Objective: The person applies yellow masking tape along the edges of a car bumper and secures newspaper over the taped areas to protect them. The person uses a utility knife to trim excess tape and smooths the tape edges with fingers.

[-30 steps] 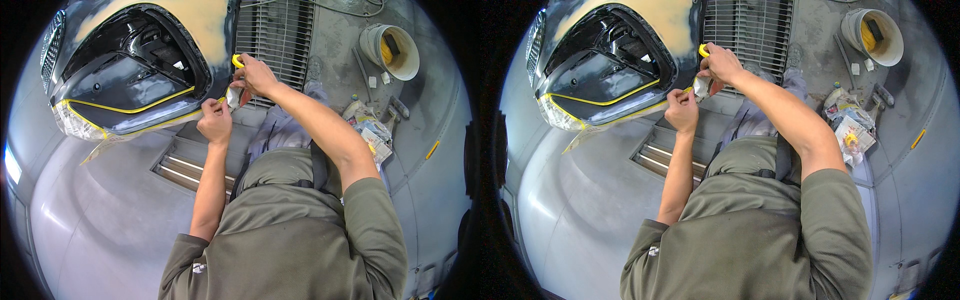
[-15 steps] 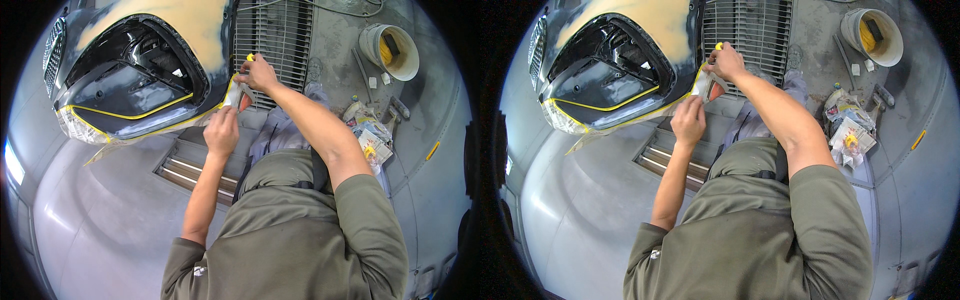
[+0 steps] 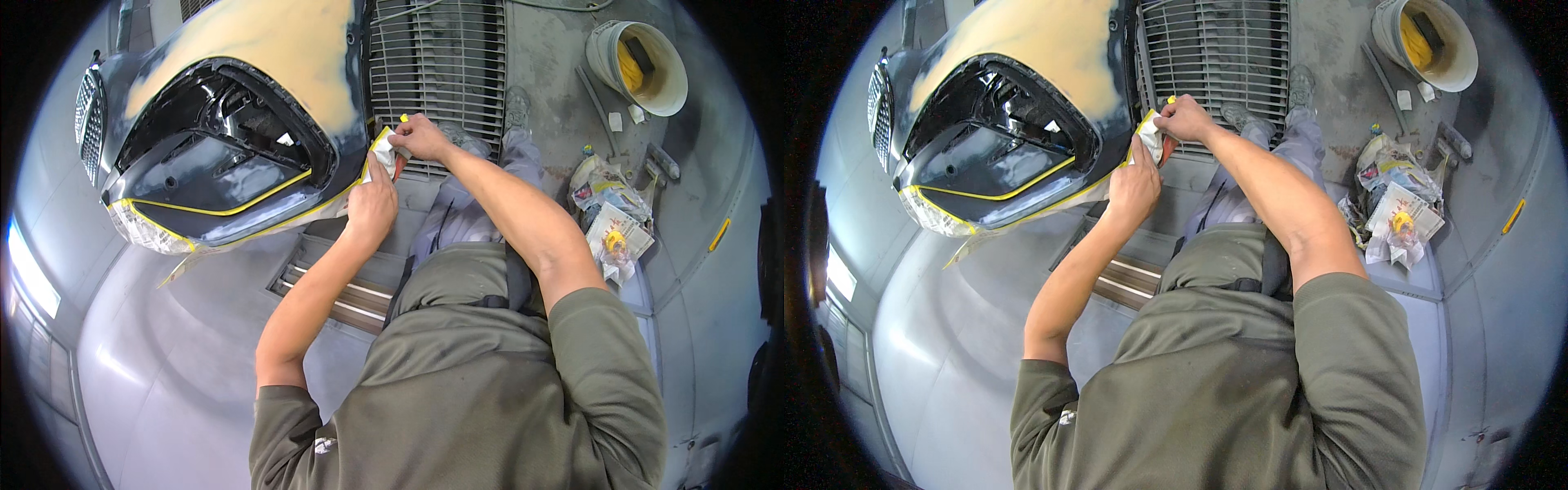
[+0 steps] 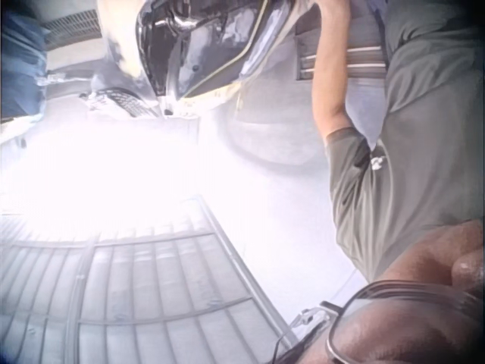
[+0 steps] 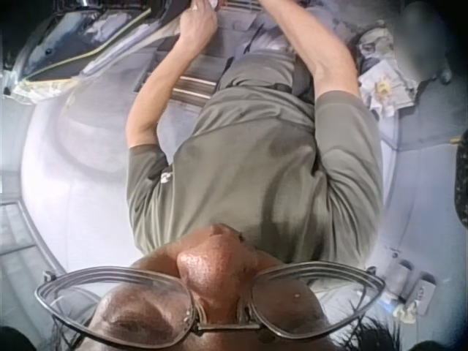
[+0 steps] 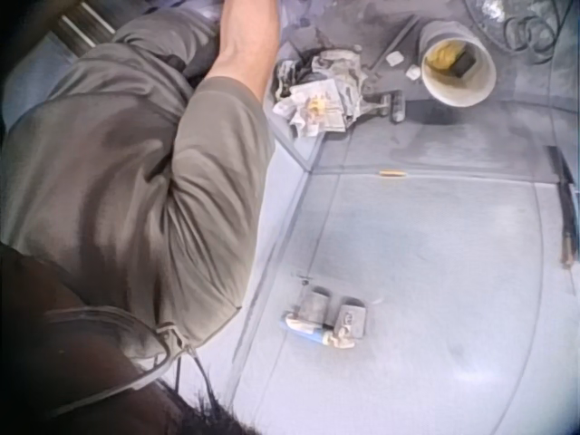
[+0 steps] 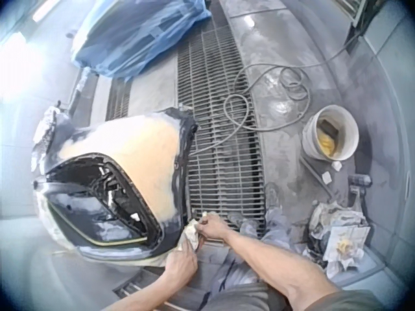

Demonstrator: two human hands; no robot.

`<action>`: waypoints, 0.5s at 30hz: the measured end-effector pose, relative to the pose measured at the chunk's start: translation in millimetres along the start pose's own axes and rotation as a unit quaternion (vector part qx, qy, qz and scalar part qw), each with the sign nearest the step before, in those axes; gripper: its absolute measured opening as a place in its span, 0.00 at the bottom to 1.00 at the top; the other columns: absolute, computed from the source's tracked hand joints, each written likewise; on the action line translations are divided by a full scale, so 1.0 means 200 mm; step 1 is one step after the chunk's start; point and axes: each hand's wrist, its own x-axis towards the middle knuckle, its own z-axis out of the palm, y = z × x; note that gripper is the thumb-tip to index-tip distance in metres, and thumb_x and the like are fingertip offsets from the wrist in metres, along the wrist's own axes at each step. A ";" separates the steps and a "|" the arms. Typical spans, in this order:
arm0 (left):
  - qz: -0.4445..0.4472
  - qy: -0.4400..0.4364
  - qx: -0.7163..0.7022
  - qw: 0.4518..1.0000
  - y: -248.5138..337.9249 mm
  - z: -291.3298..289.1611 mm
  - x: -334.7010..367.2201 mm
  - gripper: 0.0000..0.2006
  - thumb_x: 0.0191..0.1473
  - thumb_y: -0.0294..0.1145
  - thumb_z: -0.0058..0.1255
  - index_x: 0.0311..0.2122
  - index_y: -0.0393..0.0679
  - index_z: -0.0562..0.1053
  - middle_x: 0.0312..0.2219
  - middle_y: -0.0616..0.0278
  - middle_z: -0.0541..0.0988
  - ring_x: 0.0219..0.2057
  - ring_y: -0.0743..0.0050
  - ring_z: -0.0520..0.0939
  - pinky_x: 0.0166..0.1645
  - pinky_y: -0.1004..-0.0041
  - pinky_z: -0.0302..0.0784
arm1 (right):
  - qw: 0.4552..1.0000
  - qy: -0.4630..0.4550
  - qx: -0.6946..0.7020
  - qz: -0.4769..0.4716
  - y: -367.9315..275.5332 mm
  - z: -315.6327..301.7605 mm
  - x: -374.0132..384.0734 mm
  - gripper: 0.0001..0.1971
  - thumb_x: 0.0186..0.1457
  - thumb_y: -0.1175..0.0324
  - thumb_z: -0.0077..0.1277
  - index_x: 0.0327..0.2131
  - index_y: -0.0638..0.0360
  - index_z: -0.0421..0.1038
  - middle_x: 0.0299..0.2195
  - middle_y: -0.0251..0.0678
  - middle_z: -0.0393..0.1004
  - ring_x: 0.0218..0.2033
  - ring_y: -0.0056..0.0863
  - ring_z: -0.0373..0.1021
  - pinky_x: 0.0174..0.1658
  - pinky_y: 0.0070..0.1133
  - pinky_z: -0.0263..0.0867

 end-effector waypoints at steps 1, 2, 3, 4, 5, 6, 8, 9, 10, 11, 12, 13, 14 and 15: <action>0.000 0.007 -0.012 1.000 0.01 0.00 0.02 0.38 0.59 0.43 0.57 0.63 0.18 0.63 0.65 0.25 0.66 0.27 0.64 0.89 0.32 0.69 0.84 | 1.000 -0.002 -0.002 0.000 -0.01 -0.01 0.01 0.18 0.53 0.50 0.61 0.34 0.55 0.87 0.36 0.46 0.84 0.48 0.41 0.76 0.52 0.33 0.73; -0.004 0.003 -0.018 1.000 0.02 -0.01 0.03 0.36 0.59 0.41 0.56 0.62 0.18 0.64 0.64 0.23 0.67 0.28 0.63 0.89 0.31 0.69 0.84 | 1.000 -0.003 -0.007 0.003 -0.02 -0.01 0.01 0.18 0.53 0.50 0.61 0.33 0.55 0.87 0.36 0.47 0.84 0.50 0.42 0.74 0.53 0.33 0.72; -0.009 -0.002 -0.024 1.000 0.03 -0.02 0.04 0.34 0.60 0.39 0.54 0.61 0.18 0.65 0.63 0.22 0.68 0.28 0.62 0.89 0.31 0.69 0.85 | 1.000 -0.009 -0.022 0.010 -0.03 -0.01 0.01 0.18 0.52 0.50 0.61 0.33 0.55 0.87 0.36 0.47 0.83 0.52 0.43 0.73 0.54 0.34 0.71; -0.013 0.012 -0.031 0.999 0.03 -0.02 0.06 0.31 0.59 0.38 0.54 0.59 0.19 0.66 0.62 0.23 0.69 0.28 0.61 0.89 0.31 0.69 0.85 | 0.999 -0.014 -0.027 0.033 -0.04 -0.01 0.02 0.19 0.53 0.49 0.61 0.35 0.53 0.87 0.39 0.46 0.83 0.56 0.41 0.71 0.56 0.33 0.71; -0.017 0.026 -0.038 0.999 0.03 -0.02 0.08 0.29 0.59 0.36 0.53 0.57 0.20 0.67 0.61 0.23 0.71 0.28 0.60 0.89 0.31 0.68 0.85 | 0.999 -0.009 -0.032 0.042 -0.05 0.00 0.03 0.18 0.53 0.49 0.61 0.36 0.52 0.87 0.41 0.45 0.83 0.55 0.41 0.71 0.56 0.34 0.71; -0.025 0.056 -0.046 0.997 0.03 -0.03 0.10 0.26 0.59 0.35 0.53 0.56 0.21 0.69 0.60 0.24 0.72 0.29 0.59 0.90 0.31 0.68 0.85 | 0.998 -0.007 -0.044 0.054 -0.07 0.00 0.03 0.18 0.52 0.49 0.62 0.37 0.50 0.87 0.43 0.45 0.82 0.55 0.42 0.71 0.56 0.36 0.71; -0.016 0.045 -0.037 0.998 0.02 -0.03 0.13 0.24 0.59 0.35 0.53 0.53 0.24 0.70 0.58 0.25 0.73 0.29 0.57 0.90 0.31 0.68 0.86 | 0.990 -0.006 -0.069 0.121 -0.10 0.00 0.02 0.17 0.52 0.51 0.65 0.43 0.44 0.85 0.51 0.42 0.76 0.56 0.44 0.72 0.56 0.43 0.70; -0.014 0.048 -0.033 0.998 0.01 -0.03 0.15 0.23 0.59 0.35 0.53 0.52 0.25 0.70 0.57 0.25 0.74 0.29 0.56 0.90 0.31 0.68 0.86 | 0.992 0.020 -0.074 0.096 -0.11 0.00 0.00 0.17 0.52 0.52 0.65 0.44 0.43 0.84 0.52 0.42 0.75 0.56 0.44 0.72 0.55 0.44 0.70; -0.019 0.024 -0.038 0.999 0.01 -0.03 0.16 0.25 0.60 0.35 0.52 0.55 0.25 0.70 0.59 0.26 0.73 0.31 0.58 0.90 0.31 0.70 0.86 | 0.993 0.047 -0.079 0.071 -0.12 -0.01 -0.03 0.16 0.52 0.53 0.65 0.44 0.43 0.84 0.52 0.42 0.73 0.56 0.45 0.72 0.55 0.45 0.70; -0.024 0.001 -0.044 0.999 0.01 -0.03 0.17 0.26 0.60 0.36 0.52 0.57 0.24 0.69 0.61 0.26 0.71 0.32 0.60 0.90 0.31 0.71 0.86 | 0.992 0.072 -0.089 0.050 -0.13 -0.02 -0.06 0.16 0.53 0.55 0.65 0.45 0.42 0.83 0.53 0.42 0.72 0.56 0.46 0.72 0.55 0.45 0.69; -0.026 -0.013 -0.050 0.998 0.01 -0.03 0.17 0.28 0.61 0.37 0.52 0.60 0.23 0.68 0.62 0.27 0.70 0.33 0.62 0.90 0.32 0.73 0.86 | 0.992 0.094 -0.083 0.004 -0.14 -0.02 -0.09 0.15 0.55 0.60 0.62 0.47 0.41 0.82 0.52 0.44 0.73 0.55 0.46 0.73 0.54 0.44 0.69; -0.028 -0.011 -0.073 0.997 0.02 -0.03 0.17 0.28 0.61 0.37 0.53 0.59 0.25 0.67 0.63 0.27 0.69 0.33 0.59 0.90 0.31 0.71 0.86 | 0.994 0.082 -0.072 -0.019 -0.16 -0.02 -0.12 0.15 0.55 0.61 0.61 0.47 0.41 0.82 0.52 0.44 0.73 0.55 0.46 0.73 0.54 0.44 0.69; -0.026 0.002 -0.096 0.995 0.03 -0.04 0.15 0.28 0.60 0.38 0.54 0.59 0.26 0.67 0.63 0.28 0.69 0.32 0.56 0.90 0.31 0.68 0.86 | 0.994 0.077 -0.064 -0.047 -0.17 -0.01 -0.15 0.15 0.56 0.62 0.60 0.48 0.40 0.83 0.51 0.44 0.73 0.54 0.46 0.73 0.54 0.44 0.69; -0.030 0.009 -0.120 0.992 0.03 -0.04 0.13 0.28 0.59 0.38 0.55 0.59 0.28 0.66 0.63 0.28 0.68 0.31 0.53 0.90 0.31 0.65 0.86 | 0.993 0.069 -0.059 -0.073 -0.18 0.00 -0.17 0.15 0.56 0.63 0.59 0.48 0.40 0.83 0.51 0.44 0.74 0.54 0.46 0.73 0.54 0.44 0.69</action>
